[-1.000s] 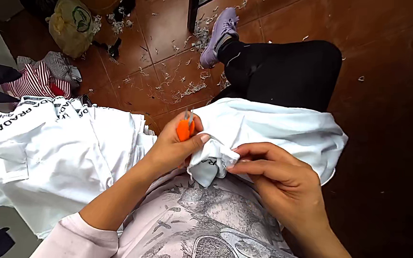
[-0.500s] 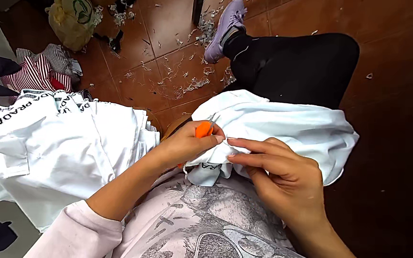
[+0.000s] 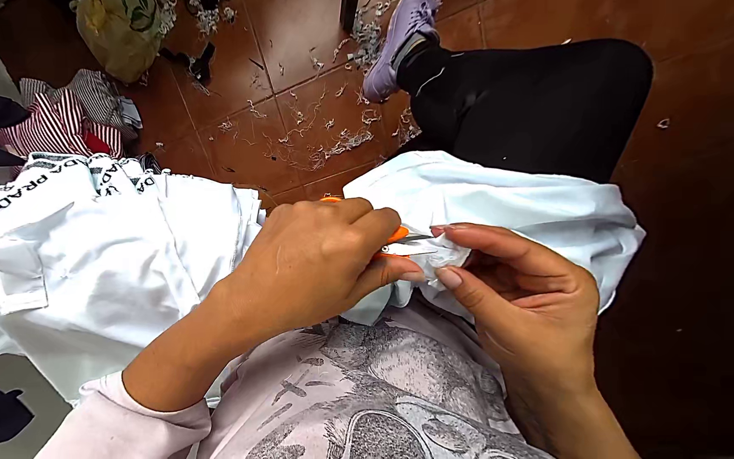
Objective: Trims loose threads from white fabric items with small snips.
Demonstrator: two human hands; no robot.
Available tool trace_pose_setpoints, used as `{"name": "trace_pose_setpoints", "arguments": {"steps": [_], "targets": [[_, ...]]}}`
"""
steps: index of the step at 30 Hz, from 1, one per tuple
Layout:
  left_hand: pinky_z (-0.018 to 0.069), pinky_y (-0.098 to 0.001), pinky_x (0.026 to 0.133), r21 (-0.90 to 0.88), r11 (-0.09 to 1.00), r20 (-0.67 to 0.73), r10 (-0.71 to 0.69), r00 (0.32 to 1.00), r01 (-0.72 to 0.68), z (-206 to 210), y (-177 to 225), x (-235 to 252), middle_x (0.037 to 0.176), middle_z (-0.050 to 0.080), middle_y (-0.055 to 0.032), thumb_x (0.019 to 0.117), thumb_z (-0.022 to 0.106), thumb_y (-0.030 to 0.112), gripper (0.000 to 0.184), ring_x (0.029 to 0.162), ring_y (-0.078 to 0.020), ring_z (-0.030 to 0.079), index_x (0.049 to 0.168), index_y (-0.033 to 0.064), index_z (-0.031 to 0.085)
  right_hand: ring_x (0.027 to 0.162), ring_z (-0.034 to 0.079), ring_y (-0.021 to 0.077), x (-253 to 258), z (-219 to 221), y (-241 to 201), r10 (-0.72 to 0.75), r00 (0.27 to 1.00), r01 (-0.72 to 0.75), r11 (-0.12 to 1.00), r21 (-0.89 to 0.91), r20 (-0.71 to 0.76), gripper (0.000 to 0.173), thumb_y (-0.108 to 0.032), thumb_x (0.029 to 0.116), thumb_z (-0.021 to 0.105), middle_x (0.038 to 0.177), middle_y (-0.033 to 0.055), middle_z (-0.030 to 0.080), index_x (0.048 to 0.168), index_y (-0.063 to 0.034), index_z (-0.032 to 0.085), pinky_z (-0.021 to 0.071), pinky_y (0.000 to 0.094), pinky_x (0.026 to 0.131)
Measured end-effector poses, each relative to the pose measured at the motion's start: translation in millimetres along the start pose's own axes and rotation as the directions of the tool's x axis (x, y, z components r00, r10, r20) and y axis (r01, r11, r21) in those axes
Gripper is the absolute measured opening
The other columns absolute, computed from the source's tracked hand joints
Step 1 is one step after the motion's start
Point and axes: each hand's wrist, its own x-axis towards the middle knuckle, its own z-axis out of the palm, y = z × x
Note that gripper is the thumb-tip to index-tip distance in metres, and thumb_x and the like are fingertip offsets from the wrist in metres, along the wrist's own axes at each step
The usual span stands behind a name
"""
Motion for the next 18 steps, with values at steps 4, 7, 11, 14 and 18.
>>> {"name": "trace_pose_setpoints", "arguments": {"steps": [4, 7, 11, 14, 18], "targets": [[0.0440, -0.0355, 0.049, 0.095, 0.993, 0.038, 0.066, 0.997, -0.069, -3, 2, 8, 0.074, 0.065, -0.0059, 0.1020, 0.055, 0.044, 0.044, 0.063, -0.0212, 0.063, 0.101, 0.0050, 0.074, 0.096, 0.068, 0.0046, 1, -1, -2, -0.028, 1.000, 0.028, 0.999, -0.040, 0.004, 0.035, -0.003, 0.0898, 0.073, 0.124, -0.0025, 0.070, 0.124, -0.0079, 0.071, 0.0583, 0.0180, 0.084], [0.0391, -0.0348, 0.046, 0.132, 0.985, 0.060, 0.108, 0.992, -0.115, -4, 6, 14, 0.068, 0.060, -0.0049, 0.1023, 0.054, 0.043, 0.042, 0.057, -0.0211, 0.059, 0.097, 0.0054, 0.073, 0.096, 0.068, 0.0039, 1, 0, -4, -0.049, 0.999, 0.051, 0.994, -0.098, 0.022, 0.034, -0.002, 0.0892, 0.072, 0.123, -0.0023, 0.070, 0.123, -0.0062, 0.072, 0.0571, 0.0167, 0.083], [0.0377, -0.0347, 0.046, 0.128, 0.982, 0.075, 0.130, 0.989, -0.139, -4, 7, 18, 0.067, 0.057, -0.0041, 0.1026, 0.054, 0.042, 0.041, 0.056, -0.0209, 0.058, 0.093, 0.0063, 0.071, 0.093, 0.068, 0.0042, 2, 0, -3, -0.014, 1.000, 0.014, 0.999, -0.050, -0.004, 0.032, -0.002, 0.0908, 0.071, 0.112, -0.0053, 0.071, 0.123, -0.0068, 0.071, 0.0588, 0.0197, 0.085], [0.0393, -0.0347, 0.047, 0.106, 0.985, 0.067, 0.128, 0.989, -0.135, -3, 5, 15, 0.070, 0.061, -0.0047, 0.1024, 0.054, 0.043, 0.042, 0.058, -0.0207, 0.060, 0.097, 0.0059, 0.072, 0.091, 0.069, 0.0029, 2, 0, -5, 0.020, 0.999, -0.023, 0.996, -0.091, -0.032, 0.034, -0.003, 0.0907, 0.070, 0.105, -0.0065, 0.072, 0.125, -0.0043, 0.067, 0.0588, 0.0195, 0.085], [0.0418, -0.0343, 0.048, 0.080, 0.990, 0.059, 0.114, 0.992, -0.118, 1, 6, 13, 0.072, 0.062, -0.0046, 0.1006, 0.058, 0.044, 0.041, 0.060, -0.0201, 0.061, 0.099, 0.0055, 0.069, 0.087, 0.068, 0.0006, 5, 1, -11, 0.123, 0.992, -0.123, 0.980, -0.155, -0.008, 0.034, -0.005, 0.0911, 0.068, 0.099, -0.0079, 0.071, 0.125, -0.0050, 0.064, 0.0582, 0.0160, 0.082]]}}
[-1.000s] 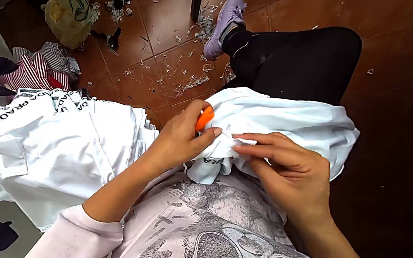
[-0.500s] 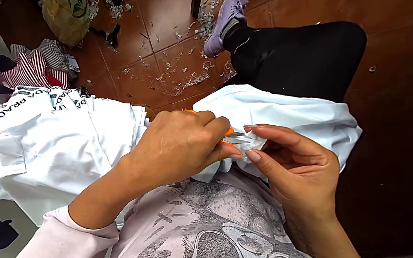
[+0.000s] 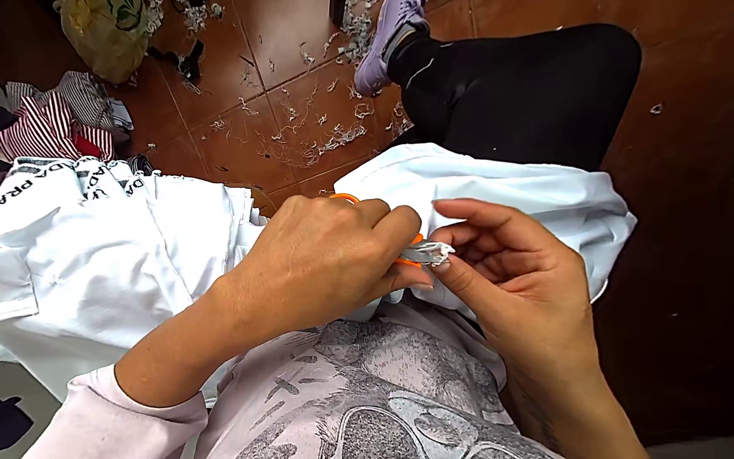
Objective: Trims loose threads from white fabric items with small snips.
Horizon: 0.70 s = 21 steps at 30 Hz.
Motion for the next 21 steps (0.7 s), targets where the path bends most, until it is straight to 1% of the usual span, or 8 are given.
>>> {"name": "trace_pose_setpoints", "arguments": {"steps": [2, 5, 7, 9, 11, 13, 16, 21], "targets": [[0.0439, -0.0344, 0.051, -0.036, 0.999, 0.007, -0.018, 1.000, 0.018, -2, 0, -2, 0.074, 0.062, -0.0048, 0.0997, 0.059, 0.044, 0.040, 0.063, -0.0201, 0.062, 0.101, 0.0052, 0.069, 0.083, 0.068, 0.0006, 2, -3, -1, 0.003, 1.000, -0.003, 1.000, -0.017, 0.009, 0.017, -0.006, 0.0930, 0.066, 0.095, -0.0066, 0.072, 0.109, -0.0067, 0.073, 0.0591, 0.0155, 0.077], [0.0428, -0.0346, 0.049, -0.032, 0.999, 0.010, -0.035, 0.999, 0.036, -5, 0, -5, 0.074, 0.062, -0.0047, 0.0989, 0.059, 0.044, 0.040, 0.063, -0.0199, 0.061, 0.097, 0.0056, 0.070, 0.077, 0.066, -0.0037, 3, -7, -2, -0.006, 1.000, 0.006, 1.000, -0.007, 0.009, 0.008, -0.011, 0.0988, 0.064, 0.089, -0.0123, 0.071, 0.101, -0.0130, 0.072, 0.0565, 0.0115, 0.072], [0.0421, -0.0351, 0.048, 0.001, 1.000, 0.017, -0.030, 0.999, 0.030, -6, 1, -6, 0.073, 0.063, -0.0049, 0.0999, 0.057, 0.045, 0.042, 0.061, -0.0201, 0.062, 0.097, 0.0057, 0.071, 0.079, 0.066, -0.0050, 3, -9, 0, -0.019, 1.000, 0.019, 1.000, 0.000, 0.012, 0.005, -0.016, 0.1007, 0.063, 0.090, -0.0150, 0.070, 0.101, -0.0174, 0.068, 0.0563, 0.0114, 0.073], [0.0406, -0.0351, 0.047, 0.029, 0.999, 0.029, -0.019, 0.999, 0.019, -8, 3, -5, 0.071, 0.062, -0.0046, 0.1009, 0.056, 0.044, 0.042, 0.059, -0.0206, 0.061, 0.096, 0.0058, 0.072, 0.079, 0.066, -0.0049, 3, -10, -1, -0.032, 0.999, 0.032, 0.999, 0.015, 0.029, 0.005, -0.018, 0.1022, 0.061, 0.089, -0.0157, 0.069, 0.101, -0.0194, 0.066, 0.0565, 0.0117, 0.073], [0.0392, -0.0352, 0.046, 0.050, 0.999, 0.034, -0.003, 0.999, 0.002, -10, 5, -2, 0.067, 0.059, -0.0042, 0.1014, 0.055, 0.042, 0.040, 0.057, -0.0209, 0.059, 0.093, 0.0063, 0.071, 0.078, 0.066, -0.0048, 4, -13, -3, -0.040, 0.998, 0.040, 0.999, 0.003, 0.051, 0.005, -0.018, 0.1030, 0.060, 0.088, -0.0157, 0.069, 0.101, -0.0195, 0.065, 0.0568, 0.0115, 0.073], [0.0379, -0.0350, 0.045, 0.064, 0.998, 0.040, 0.018, 0.999, -0.020, -9, 7, 3, 0.065, 0.057, -0.0040, 0.1018, 0.054, 0.041, 0.040, 0.056, -0.0213, 0.058, 0.091, 0.0067, 0.070, 0.077, 0.065, -0.0063, 4, -15, -7, -0.052, 0.996, 0.057, 0.997, -0.060, 0.073, 0.006, -0.019, 0.1036, 0.059, 0.087, -0.0161, 0.068, 0.101, -0.0189, 0.064, 0.0555, 0.0100, 0.072], [0.0386, -0.0352, 0.047, 0.078, 0.996, 0.060, 0.045, 0.997, -0.050, -7, 11, 9, 0.066, 0.057, -0.0039, 0.1025, 0.053, 0.042, 0.041, 0.056, -0.0212, 0.058, 0.091, 0.0066, 0.071, 0.076, 0.065, -0.0069, 6, -17, -11, -0.059, 0.994, 0.072, 0.986, -0.150, 0.091, 0.007, -0.021, 0.1032, 0.059, 0.085, -0.0154, 0.067, 0.099, -0.0172, 0.063, 0.0556, 0.0100, 0.070], [0.0327, -0.0341, 0.043, 0.056, 0.998, 0.054, 0.032, 0.998, -0.035, 0, 10, 11, 0.061, 0.052, -0.0021, 0.1041, 0.049, 0.042, 0.043, 0.050, -0.0199, 0.053, 0.087, 0.0084, 0.069, 0.072, 0.064, -0.0068, 7, -17, -14, -0.036, 0.996, 0.050, 0.983, -0.177, 0.081, 0.008, -0.022, 0.1031, 0.059, 0.081, -0.0154, 0.066, 0.097, -0.0176, 0.063, 0.0553, 0.0098, 0.066]]}}
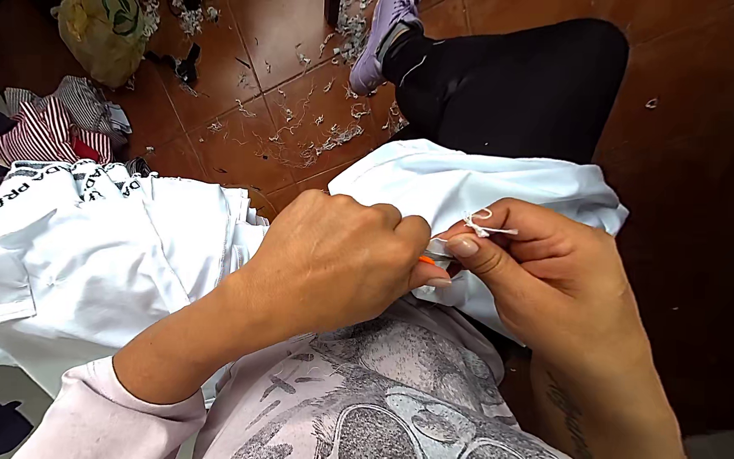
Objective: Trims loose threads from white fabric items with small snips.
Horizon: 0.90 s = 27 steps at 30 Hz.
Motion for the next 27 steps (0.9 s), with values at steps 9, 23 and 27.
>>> {"name": "trace_pose_setpoints", "arguments": {"steps": [9, 23, 27], "targets": [[0.0342, -0.0335, 0.046, -0.157, 0.986, -0.065, -0.064, 0.996, 0.054, 21, -6, -2, 0.060, 0.054, 0.0011, 0.1018, 0.052, 0.041, 0.040, 0.052, -0.0153, 0.054, 0.080, 0.0117, 0.067, 0.068, 0.065, -0.0053, 1, 3, 2, 0.094, 0.996, -0.094, 0.994, 0.059, 0.004, 0.009, -0.020, 0.1028, 0.058, 0.077, -0.0145, 0.066, 0.095, -0.0178, 0.062, 0.0565, 0.0114, 0.064], [0.0349, -0.0344, 0.045, -0.183, 0.983, -0.131, -0.017, 0.991, -0.008, 31, -7, 1, 0.061, 0.056, -0.0012, 0.1012, 0.055, 0.037, 0.036, 0.052, -0.0171, 0.055, 0.081, 0.0091, 0.067, 0.068, 0.066, -0.0047, 0, 2, 3, 0.102, 0.994, -0.098, 0.992, 0.076, -0.040, 0.008, -0.020, 0.1044, 0.057, 0.078, -0.0157, 0.066, 0.097, -0.0191, 0.061, 0.0580, 0.0133, 0.064], [0.0495, -0.0319, 0.058, -0.500, 0.863, -0.014, -0.092, 0.996, 0.073, 38, -22, -7, 0.075, 0.063, -0.0009, 0.0967, 0.061, 0.044, 0.041, 0.067, -0.0107, 0.059, 0.101, 0.0044, 0.068, 0.091, 0.073, 0.0058, -12, -42, 38, 0.112, 0.832, -0.045, 0.990, 0.134, -0.543, 0.008, -0.016, 0.1053, 0.057, 0.102, -0.0105, 0.075, 0.113, -0.0191, 0.058, 0.0621, 0.0257, 0.084]]}}
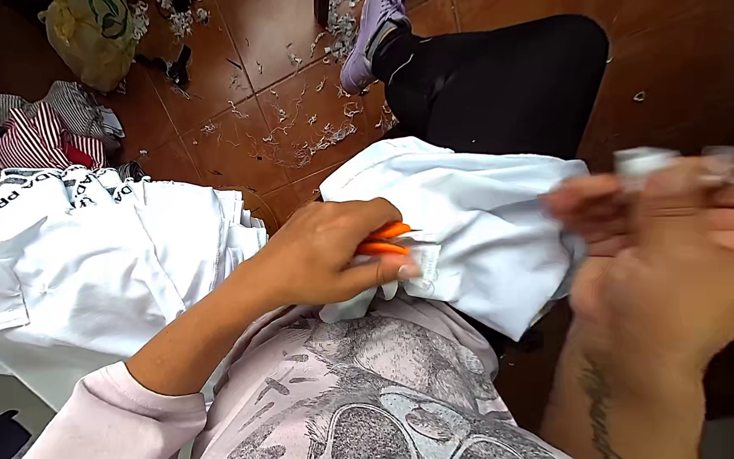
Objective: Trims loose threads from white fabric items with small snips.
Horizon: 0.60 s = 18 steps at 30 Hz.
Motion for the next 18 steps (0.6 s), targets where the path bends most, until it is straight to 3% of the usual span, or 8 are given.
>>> {"name": "trace_pose_setpoints", "arguments": {"steps": [2, 4, 6, 7, 8, 12, 14, 18], "targets": [[0.0509, -0.0265, 0.064, -0.148, 0.988, 0.026, -0.050, 0.998, 0.053, -1, -9, -5, 0.082, 0.065, -0.0018, 0.0898, 0.072, 0.038, 0.041, 0.072, -0.0069, 0.059, 0.109, 0.0013, 0.067, 0.130, 0.055, 0.0111, 4, -34, 25, -0.046, 0.990, 0.009, 0.966, -0.258, -0.136, 0.057, -0.020, 0.1031, 0.061, 0.143, 0.0089, 0.055, 0.147, 0.0058, 0.035, 0.0456, 0.0273, 0.112], [0.0506, -0.0205, 0.061, -0.261, 0.961, 0.036, -0.084, 0.996, 0.090, 0, -16, -6, 0.079, 0.066, -0.0008, 0.0929, 0.072, 0.027, 0.031, 0.068, -0.0023, 0.059, 0.108, -0.0001, 0.068, 0.145, 0.041, 0.0249, -12, -47, 27, -0.105, 0.993, 0.065, 0.868, -0.492, -0.054, 0.079, -0.029, 0.1007, 0.066, 0.156, 0.0278, 0.038, 0.152, 0.0163, 0.025, 0.0334, 0.0370, 0.121], [0.0487, -0.0183, 0.059, -0.342, 0.933, 0.059, -0.098, 0.993, 0.113, 0, -17, -4, 0.077, 0.065, -0.0003, 0.0965, 0.068, 0.022, 0.026, 0.065, -0.0003, 0.057, 0.108, -0.0015, 0.069, 0.139, 0.048, 0.0148, -34, -33, 11, -0.207, 0.954, 0.292, 0.807, -0.513, 0.217, 0.069, -0.032, 0.0986, 0.069, 0.157, 0.0114, 0.043, 0.153, -0.0018, 0.038, 0.0433, 0.0326, 0.113], [0.0476, -0.0173, 0.059, -0.370, 0.922, 0.073, -0.096, 0.993, 0.116, 0, -16, -2, 0.076, 0.064, -0.0002, 0.0976, 0.066, 0.020, 0.024, 0.065, 0.0003, 0.056, 0.107, -0.0019, 0.069, 0.135, 0.051, 0.0120, -41, -17, 2, -0.261, 0.895, 0.418, 0.772, -0.478, 0.361, 0.066, -0.035, 0.0966, 0.070, 0.156, 0.0062, 0.044, 0.151, -0.0101, 0.042, 0.0466, 0.0303, 0.108], [0.0469, -0.0164, 0.058, -0.391, 0.913, 0.080, -0.090, 0.993, 0.114, -1, -14, 1, 0.076, 0.064, 0.0000, 0.0978, 0.065, 0.019, 0.022, 0.064, 0.0008, 0.056, 0.105, -0.0020, 0.069, 0.126, 0.055, 0.0141, -45, 2, -6, -0.327, 0.826, 0.528, 0.733, -0.429, 0.459, 0.061, -0.035, 0.0948, 0.073, 0.149, 0.0088, 0.048, 0.145, -0.0112, 0.048, 0.0490, 0.0296, 0.101], [0.0461, -0.0134, 0.060, -0.491, 0.860, 0.083, -0.115, 0.990, 0.141, -1, -11, 12, 0.074, 0.062, 0.0006, 0.0966, 0.065, 0.009, 0.014, 0.065, 0.0032, 0.055, 0.101, -0.0035, 0.068, 0.097, 0.068, 0.0224, -41, 45, -8, -0.516, 0.675, 0.705, 0.663, -0.253, 0.528, 0.017, -0.007, 0.0947, 0.071, 0.111, 0.0190, 0.071, 0.109, -0.0014, 0.076, 0.0545, 0.0283, 0.086], [0.0475, -0.0128, 0.060, -0.567, 0.805, 0.088, -0.150, 0.985, 0.173, 0, -17, 13, 0.073, 0.062, 0.0024, 0.0971, 0.064, 0.007, 0.010, 0.064, 0.0044, 0.056, 0.098, -0.0034, 0.066, 0.094, 0.071, 0.0204, -35, 46, -8, -0.522, 0.682, 0.693, 0.686, -0.223, 0.513, 0.011, 0.000, 0.0942, 0.066, 0.098, 0.0167, 0.074, 0.096, 0.0009, 0.077, 0.0559, 0.0266, 0.085], [0.0527, -0.0150, 0.063, -0.744, 0.629, 0.113, -0.215, 0.970, 0.227, 4, -28, 10, 0.074, 0.064, 0.0048, 0.0968, 0.061, 0.002, 0.005, 0.066, 0.0027, 0.061, 0.096, -0.0007, 0.065, 0.088, 0.070, 0.0101, -27, 34, -6, -0.428, 0.746, 0.591, 0.779, -0.211, 0.511, 0.009, -0.003, 0.0953, 0.067, 0.091, 0.0109, 0.073, 0.095, 0.0018, 0.075, 0.0560, 0.0203, 0.082]]}}
